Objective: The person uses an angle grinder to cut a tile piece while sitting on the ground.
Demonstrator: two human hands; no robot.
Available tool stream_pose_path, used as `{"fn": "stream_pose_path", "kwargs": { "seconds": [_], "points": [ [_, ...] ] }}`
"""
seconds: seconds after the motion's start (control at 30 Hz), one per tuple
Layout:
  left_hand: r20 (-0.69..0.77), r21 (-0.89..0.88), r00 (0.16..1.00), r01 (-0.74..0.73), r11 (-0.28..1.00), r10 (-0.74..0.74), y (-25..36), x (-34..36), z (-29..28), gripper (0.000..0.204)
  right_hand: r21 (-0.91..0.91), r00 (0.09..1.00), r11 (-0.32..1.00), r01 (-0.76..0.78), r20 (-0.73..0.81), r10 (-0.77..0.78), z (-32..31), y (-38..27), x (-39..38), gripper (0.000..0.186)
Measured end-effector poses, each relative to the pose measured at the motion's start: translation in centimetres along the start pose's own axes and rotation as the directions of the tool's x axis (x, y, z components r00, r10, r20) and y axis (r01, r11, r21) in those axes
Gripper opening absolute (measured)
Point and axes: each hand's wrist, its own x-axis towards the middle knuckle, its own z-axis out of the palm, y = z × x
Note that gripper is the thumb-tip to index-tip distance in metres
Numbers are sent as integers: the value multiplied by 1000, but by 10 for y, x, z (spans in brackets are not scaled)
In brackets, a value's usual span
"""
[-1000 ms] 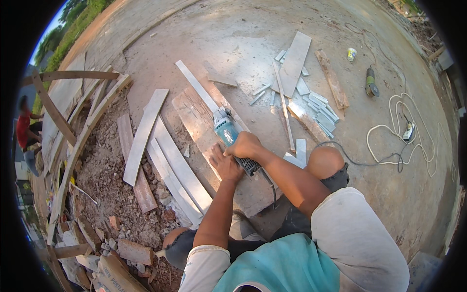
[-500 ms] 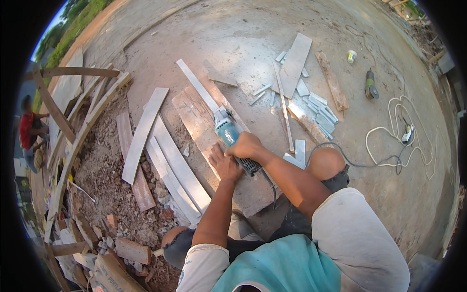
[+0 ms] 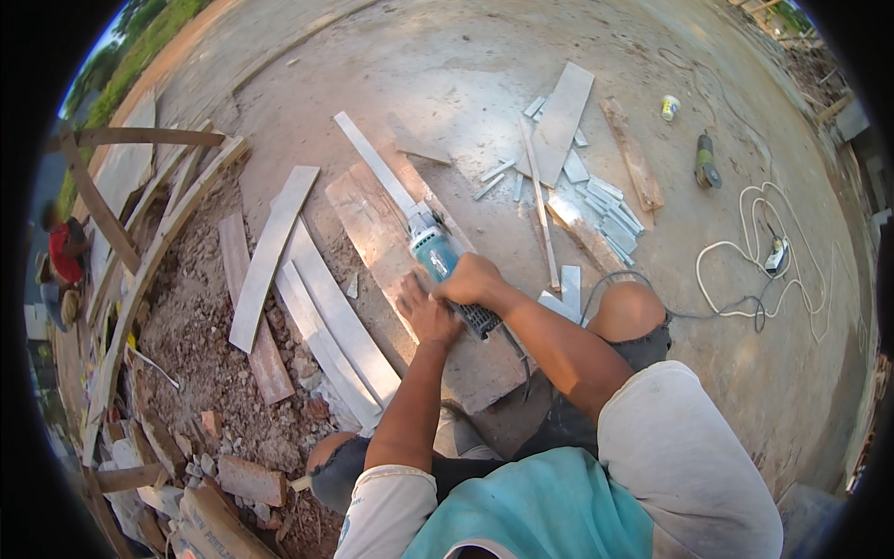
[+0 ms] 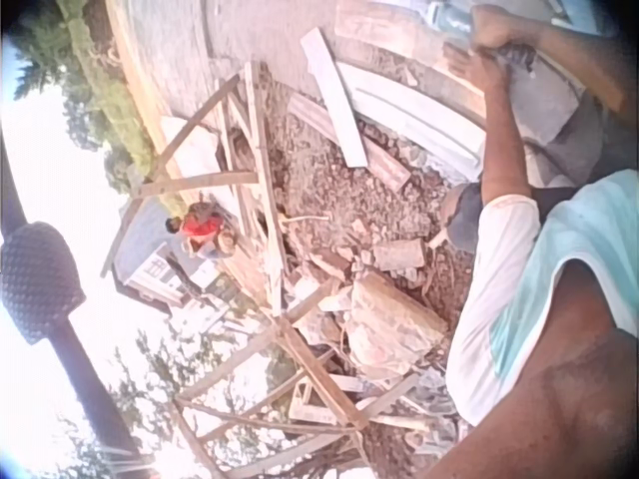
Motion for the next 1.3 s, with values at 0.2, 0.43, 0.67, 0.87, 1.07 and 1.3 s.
{"fn": "stream_pose_path", "kwargs": {
  "seconds": [0.2, 0.43, 0.67, 0.87, 1.07, 1.3],
  "points": [
    [-27, 14, 999, -35, 999, 35, -3, -1, 3, 52, -29, 997, 998, -56, 52, 58, -1, 1, -4, 58],
    [-24, 32, 999, -37, 999, 38, -5, -1, 5, 51, -27, 998, 999, -30, 46, 31, 0, 4, -8, 61],
    [-39, 17, 998, -41, 999, 42, -4, -1, 3, 51, -4, 1000, 1000, -11, 29, 11, 1, 8, -12, 62],
    [-10, 29, 999, -31, 999, 31, -1, -1, 0, 51, 3, 999, 1000, 26, 28, -26, 0, 10, -15, 61],
    [29, 25, 1000, -11, 1000, 10, -1, 0, -4, 51, 10, 999, 1000, 27, 19, -27, 1, 12, -16, 61],
    [4, 21, 1000, -17, 1000, 16, -3, 1, 0, 57, 26, 999, 999, 43, 23, -44, 2, 17, -18, 61]
  ]
}}
